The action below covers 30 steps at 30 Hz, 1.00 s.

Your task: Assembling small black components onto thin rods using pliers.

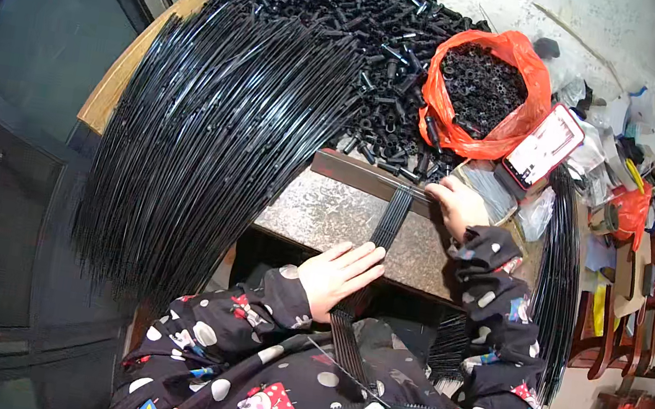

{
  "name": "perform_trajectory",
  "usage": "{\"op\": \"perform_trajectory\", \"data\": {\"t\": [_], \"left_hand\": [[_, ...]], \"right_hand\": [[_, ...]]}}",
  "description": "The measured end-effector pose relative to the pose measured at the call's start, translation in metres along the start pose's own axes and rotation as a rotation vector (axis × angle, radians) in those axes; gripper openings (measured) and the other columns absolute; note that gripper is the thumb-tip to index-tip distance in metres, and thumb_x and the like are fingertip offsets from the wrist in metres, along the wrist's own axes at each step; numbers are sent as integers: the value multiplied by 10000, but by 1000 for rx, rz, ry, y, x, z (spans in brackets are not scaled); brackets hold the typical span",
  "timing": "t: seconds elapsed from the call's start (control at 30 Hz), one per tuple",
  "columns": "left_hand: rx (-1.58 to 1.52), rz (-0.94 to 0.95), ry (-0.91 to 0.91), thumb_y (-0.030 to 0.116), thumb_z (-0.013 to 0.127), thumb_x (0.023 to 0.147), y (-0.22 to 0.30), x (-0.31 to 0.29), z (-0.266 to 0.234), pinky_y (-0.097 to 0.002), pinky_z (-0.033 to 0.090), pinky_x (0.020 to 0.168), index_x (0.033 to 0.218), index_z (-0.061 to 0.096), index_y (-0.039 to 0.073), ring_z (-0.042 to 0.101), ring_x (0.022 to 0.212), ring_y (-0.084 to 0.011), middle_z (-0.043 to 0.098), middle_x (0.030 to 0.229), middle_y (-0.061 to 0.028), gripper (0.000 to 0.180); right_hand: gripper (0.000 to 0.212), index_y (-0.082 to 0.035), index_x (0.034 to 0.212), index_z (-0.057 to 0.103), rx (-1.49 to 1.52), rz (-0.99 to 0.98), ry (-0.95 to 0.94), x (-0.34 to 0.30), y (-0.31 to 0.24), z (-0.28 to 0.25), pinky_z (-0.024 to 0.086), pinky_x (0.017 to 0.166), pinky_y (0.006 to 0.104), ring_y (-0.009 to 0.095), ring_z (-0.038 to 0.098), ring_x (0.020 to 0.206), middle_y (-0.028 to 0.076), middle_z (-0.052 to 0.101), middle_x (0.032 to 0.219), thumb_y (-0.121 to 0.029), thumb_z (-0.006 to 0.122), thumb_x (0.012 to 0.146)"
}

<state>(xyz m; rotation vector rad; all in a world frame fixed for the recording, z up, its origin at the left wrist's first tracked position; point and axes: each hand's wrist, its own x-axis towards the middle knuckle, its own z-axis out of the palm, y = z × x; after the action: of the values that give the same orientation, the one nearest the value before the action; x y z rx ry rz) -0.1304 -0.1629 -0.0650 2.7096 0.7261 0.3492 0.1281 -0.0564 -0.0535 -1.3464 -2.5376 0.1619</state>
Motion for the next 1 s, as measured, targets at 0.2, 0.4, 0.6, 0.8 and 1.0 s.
{"op": "perform_trajectory", "data": {"t": [0.2,0.4,0.6,0.8,1.0], "left_hand": [[-81,23,38,512,658,569,0,-1,2,-456,275,962,1227,360,-10,289,1224,-355,289,1319,-216,892],[-99,36,135,571,600,641,-7,-10,11,-491,268,961,1181,417,-18,287,1223,-360,332,1292,-219,820],[-103,100,104,587,579,654,-6,-6,11,-503,236,976,1165,480,93,241,1225,-416,282,1304,-259,717],[119,35,144,563,646,580,30,-1,-20,-522,247,960,1122,479,16,281,1205,-401,344,1262,-237,788],[-215,228,164,80,655,655,52,11,-58,-418,375,872,984,542,77,558,954,-223,582,975,-82,348]], "right_hand": [[303,-74,1029,550,100,249,-208,26,-6,14,425,782,373,316,534,882,145,536,972,-135,562,732],[1035,44,1322,138,858,-135,-483,-12,-80,-60,193,1031,347,260,251,1247,197,274,1328,-260,788,576],[271,30,1111,504,1282,59,118,-70,-192,-63,419,787,256,146,560,830,110,599,911,-24,428,856],[332,75,886,564,1370,-61,633,-111,-218,-108,485,667,345,226,598,678,171,612,801,-197,374,910],[74,-18,903,451,1455,-783,804,-146,-211,-187,487,706,404,254,563,625,134,550,724,-82,438,869]]}}
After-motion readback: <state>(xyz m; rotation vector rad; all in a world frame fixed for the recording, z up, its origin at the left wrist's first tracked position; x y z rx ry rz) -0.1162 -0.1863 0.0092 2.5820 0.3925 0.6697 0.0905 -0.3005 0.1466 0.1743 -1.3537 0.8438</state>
